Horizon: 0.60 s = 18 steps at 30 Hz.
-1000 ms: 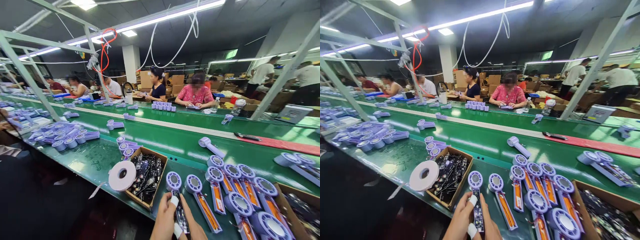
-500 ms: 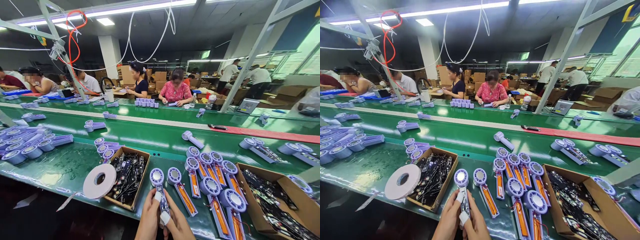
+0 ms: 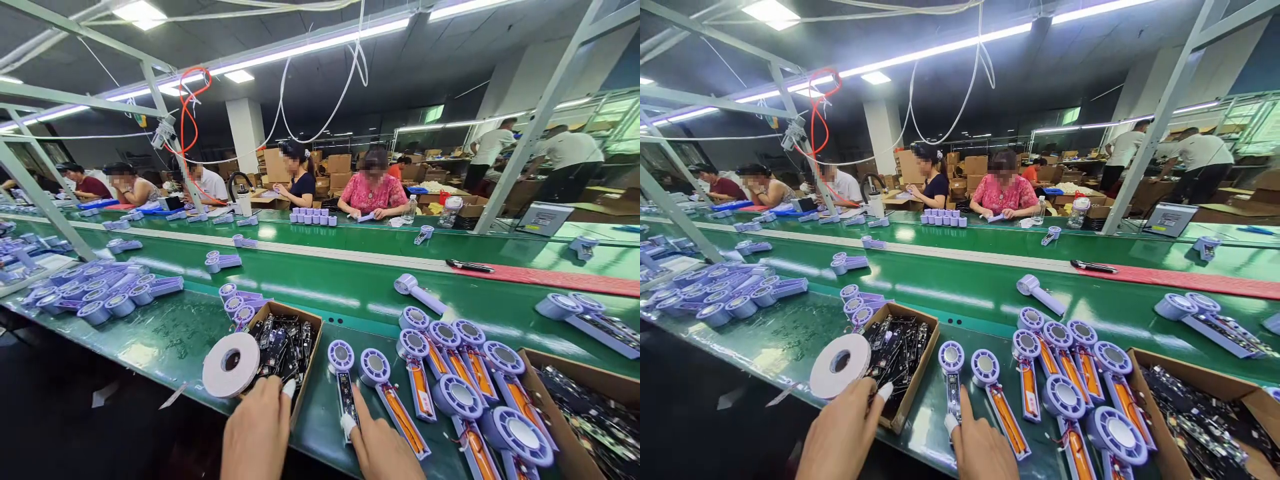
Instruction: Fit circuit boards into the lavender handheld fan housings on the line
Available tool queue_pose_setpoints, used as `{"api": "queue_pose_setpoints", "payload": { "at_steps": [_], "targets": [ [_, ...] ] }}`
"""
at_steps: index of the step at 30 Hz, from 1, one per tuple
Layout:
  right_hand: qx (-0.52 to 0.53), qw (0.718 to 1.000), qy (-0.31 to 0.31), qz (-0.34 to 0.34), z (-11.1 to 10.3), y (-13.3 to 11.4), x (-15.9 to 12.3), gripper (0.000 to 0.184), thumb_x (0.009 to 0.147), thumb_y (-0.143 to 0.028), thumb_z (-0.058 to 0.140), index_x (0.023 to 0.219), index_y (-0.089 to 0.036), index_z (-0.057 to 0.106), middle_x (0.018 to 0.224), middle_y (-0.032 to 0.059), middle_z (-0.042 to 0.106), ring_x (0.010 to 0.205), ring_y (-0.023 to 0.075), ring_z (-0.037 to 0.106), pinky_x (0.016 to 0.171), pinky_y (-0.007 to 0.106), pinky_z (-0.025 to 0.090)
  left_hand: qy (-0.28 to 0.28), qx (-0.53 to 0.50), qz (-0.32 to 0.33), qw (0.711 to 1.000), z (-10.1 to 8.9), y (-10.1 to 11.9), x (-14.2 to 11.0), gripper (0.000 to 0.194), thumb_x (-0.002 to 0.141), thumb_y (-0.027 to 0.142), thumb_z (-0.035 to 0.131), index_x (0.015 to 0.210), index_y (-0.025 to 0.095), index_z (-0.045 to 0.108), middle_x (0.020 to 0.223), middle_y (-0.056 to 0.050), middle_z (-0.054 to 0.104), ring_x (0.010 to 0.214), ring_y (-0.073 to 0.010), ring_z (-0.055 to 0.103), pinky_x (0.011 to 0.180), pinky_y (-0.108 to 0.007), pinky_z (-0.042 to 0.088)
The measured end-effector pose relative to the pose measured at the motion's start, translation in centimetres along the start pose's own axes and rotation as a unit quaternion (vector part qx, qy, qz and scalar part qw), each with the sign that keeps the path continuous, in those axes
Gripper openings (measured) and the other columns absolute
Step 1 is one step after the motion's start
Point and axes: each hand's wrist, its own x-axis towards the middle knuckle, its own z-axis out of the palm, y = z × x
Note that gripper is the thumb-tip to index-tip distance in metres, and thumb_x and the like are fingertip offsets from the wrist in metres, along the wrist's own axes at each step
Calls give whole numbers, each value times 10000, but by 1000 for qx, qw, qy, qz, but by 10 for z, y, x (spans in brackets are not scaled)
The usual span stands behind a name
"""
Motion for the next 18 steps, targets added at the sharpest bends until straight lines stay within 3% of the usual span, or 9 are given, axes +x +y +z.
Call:
{"api": "queue_pose_setpoints", "payload": {
  "at_steps": [3,6,8,11,14,16,18],
  "targets": [
    [-30,999,-12,11,0,-5,-1,464,959,-319,416,1396,-180,487,674,66,680,622,252,686,564,262,437,-68,176,-18,982,-6,-8,3,239,907,155,407,864,176,641,961,-135,696,907,-297,673,718,-344,447],
    [11,1000,11,5,8,1,-8,446,950,-303,428,1374,-198,518,632,44,679,575,246,679,535,261,436,-103,122,13,987,-6,-17,6,247,878,141,409,821,200,642,914,-88,708,869,-250,681,702,-307,448],
    [56,998,31,-14,5,12,-14,406,934,-283,437,1307,-217,583,604,23,676,579,234,678,538,257,450,-59,34,40,997,-12,-24,9,222,863,219,446,784,224,653,862,-55,704,802,-223,679,678,-284,458],
    [115,989,93,-25,-17,28,-18,344,920,-274,438,1175,-230,665,708,31,719,679,225,694,581,258,492,52,-129,42,989,-24,-36,18,201,781,400,574,842,246,688,913,-33,718,750,-208,671,660,-266,485],
    [142,974,179,-9,-50,36,-12,331,906,-270,443,1144,-218,667,919,65,736,770,218,696,666,280,536,81,-312,9,947,-15,-46,31,339,692,439,704,972,249,677,1045,-22,725,926,-230,680,754,-246,514],
    [140,967,214,-17,-65,35,-4,348,877,-245,458,1165,-218,651,1024,80,713,868,229,688,740,307,545,66,-430,-10,900,10,-44,35,391,666,432,768,979,234,645,980,-22,735,905,-223,688,780,-252,529],
    [147,966,206,-48,-72,33,6,341,866,-226,458,1146,-231,653,1085,83,688,970,242,663,810,336,530,35,-543,-39,838,47,-34,32,483,616,413,821,996,225,590,904,-27,738,746,-204,691,702,-284,557]
  ]
}}
